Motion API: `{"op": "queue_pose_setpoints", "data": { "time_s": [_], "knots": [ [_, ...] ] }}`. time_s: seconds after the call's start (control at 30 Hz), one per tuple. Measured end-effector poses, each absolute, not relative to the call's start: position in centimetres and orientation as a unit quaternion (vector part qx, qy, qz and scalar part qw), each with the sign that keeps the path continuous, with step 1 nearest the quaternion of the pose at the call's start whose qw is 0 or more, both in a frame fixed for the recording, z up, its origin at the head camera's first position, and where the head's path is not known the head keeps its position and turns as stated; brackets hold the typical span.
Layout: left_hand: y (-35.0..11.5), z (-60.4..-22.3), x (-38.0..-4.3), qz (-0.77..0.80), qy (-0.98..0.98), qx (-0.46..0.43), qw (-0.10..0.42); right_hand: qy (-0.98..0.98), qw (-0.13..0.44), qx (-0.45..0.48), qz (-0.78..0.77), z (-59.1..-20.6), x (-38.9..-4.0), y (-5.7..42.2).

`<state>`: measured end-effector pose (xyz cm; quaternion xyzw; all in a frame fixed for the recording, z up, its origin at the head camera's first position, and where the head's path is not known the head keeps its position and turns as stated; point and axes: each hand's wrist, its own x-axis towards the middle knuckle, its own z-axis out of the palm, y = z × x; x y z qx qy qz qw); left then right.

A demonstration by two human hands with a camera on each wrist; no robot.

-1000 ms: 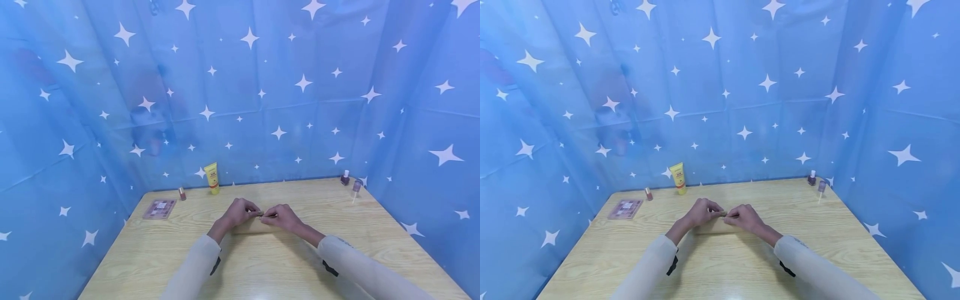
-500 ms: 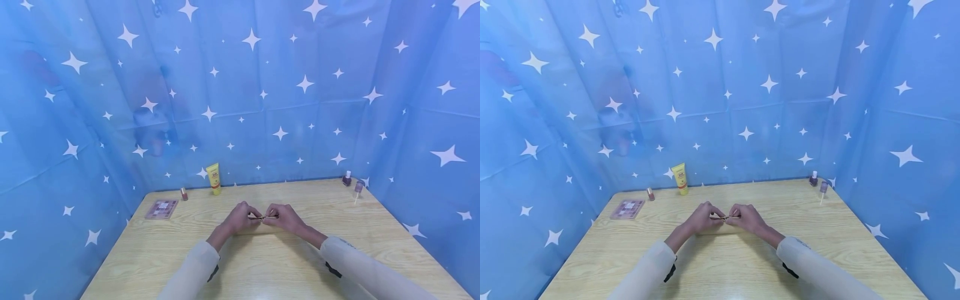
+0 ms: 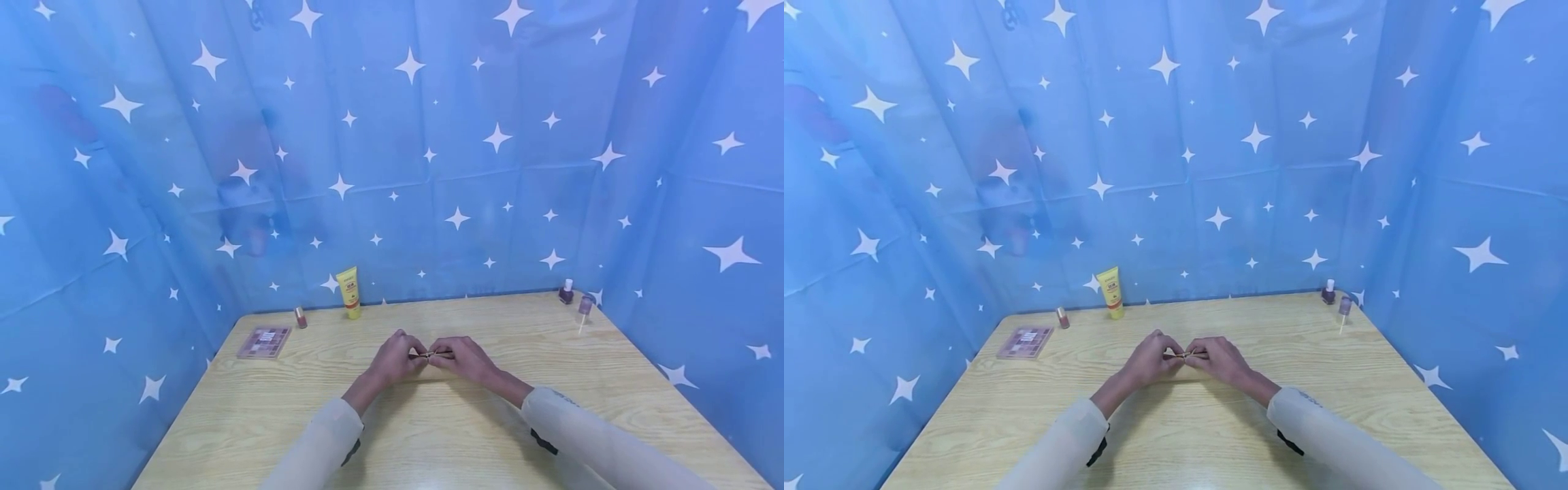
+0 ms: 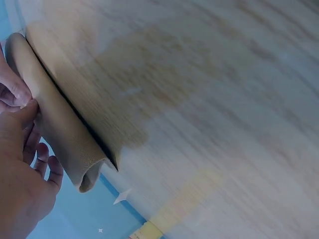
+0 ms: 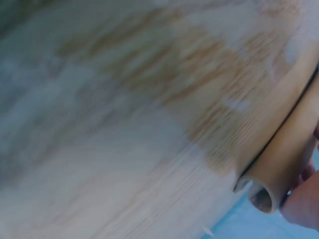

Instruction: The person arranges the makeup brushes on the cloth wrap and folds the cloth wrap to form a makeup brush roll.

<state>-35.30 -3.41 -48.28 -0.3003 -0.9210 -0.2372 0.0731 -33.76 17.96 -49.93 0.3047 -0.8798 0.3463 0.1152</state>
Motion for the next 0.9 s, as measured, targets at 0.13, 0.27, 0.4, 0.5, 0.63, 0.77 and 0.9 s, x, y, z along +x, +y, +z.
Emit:
{"op": "queue_pose_setpoints", "data": {
  "time_s": [0.13, 0.27, 0.4, 0.5, 0.63, 0.77, 0.9],
  "knots": [
    [-3.6, -48.4, -35.3, -0.233, -0.923, -0.296, 0.085, -0.884, 0.116, 0.304, 0.336, -49.9, -33.9, 17.7],
    [-3.7, -48.4, -35.3, -0.227, -0.924, -0.296, 0.089, -0.883, 0.113, 0.311, 0.334, -49.9, -34.0, 17.7],
    [-4.5, -48.2, -34.9, -0.192, -0.932, -0.298, 0.075, -0.887, 0.088, 0.308, 0.332, -49.8, -33.7, 17.9],
    [-5.7, -48.1, -34.2, -0.15, -0.938, -0.307, 0.066, -0.896, 0.102, 0.319, 0.292, -49.9, -33.1, 18.6],
    [-7.9, -48.4, -33.5, -0.099, -0.936, -0.33, 0.07, -0.89, 0.173, 0.371, 0.201, -50.4, -32.5, 20.6],
    [-9.8, -48.8, -33.0, -0.064, -0.932, -0.347, 0.078, -0.889, 0.183, 0.394, 0.144, -50.7, -31.8, 23.0],
    [-11.3, -48.9, -32.6, -0.039, -0.934, -0.347, 0.07, -0.908, 0.14, 0.376, 0.122, -50.6, -31.4, 24.7]
  ]
}}
